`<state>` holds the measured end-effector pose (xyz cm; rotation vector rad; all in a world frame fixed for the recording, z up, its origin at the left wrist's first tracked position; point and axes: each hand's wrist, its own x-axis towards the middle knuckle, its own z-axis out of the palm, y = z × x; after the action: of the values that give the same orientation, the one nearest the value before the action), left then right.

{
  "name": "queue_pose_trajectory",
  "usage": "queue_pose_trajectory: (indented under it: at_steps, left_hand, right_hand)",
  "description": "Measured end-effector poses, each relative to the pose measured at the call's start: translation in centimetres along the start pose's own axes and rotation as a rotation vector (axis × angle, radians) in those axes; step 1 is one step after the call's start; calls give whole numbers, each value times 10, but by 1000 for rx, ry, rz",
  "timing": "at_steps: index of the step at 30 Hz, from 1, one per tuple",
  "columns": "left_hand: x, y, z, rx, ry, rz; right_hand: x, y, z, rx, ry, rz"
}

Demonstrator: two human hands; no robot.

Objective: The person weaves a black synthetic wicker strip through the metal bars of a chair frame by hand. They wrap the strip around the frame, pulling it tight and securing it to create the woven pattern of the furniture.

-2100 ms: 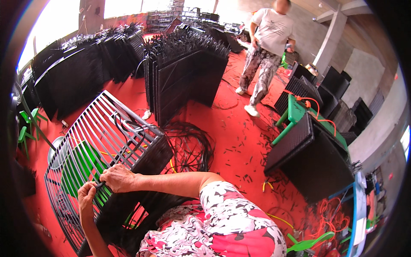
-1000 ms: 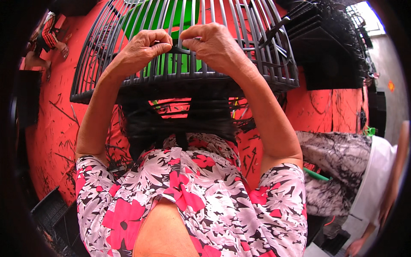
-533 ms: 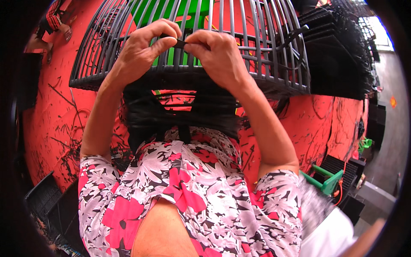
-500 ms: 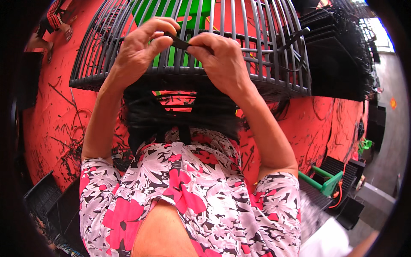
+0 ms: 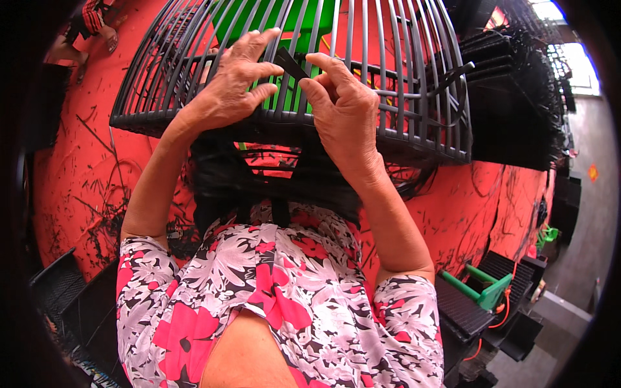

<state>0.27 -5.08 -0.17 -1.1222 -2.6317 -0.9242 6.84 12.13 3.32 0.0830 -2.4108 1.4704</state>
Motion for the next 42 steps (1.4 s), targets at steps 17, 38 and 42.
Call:
queue_pose_trajectory:
  at_steps: [17, 38, 42]
  left_hand:
    - [22, -12, 12, -44, -199, -90]
    - [1, -46, -40, -56, 228, -143]
    - [-2, -42, -28, 69, -21, -227]
  right_hand:
    - [30, 1, 0, -410, -301, 95]
    - [50, -19, 29, 3, -215, 103]
    - [56, -15, 34, -134, -208, 56]
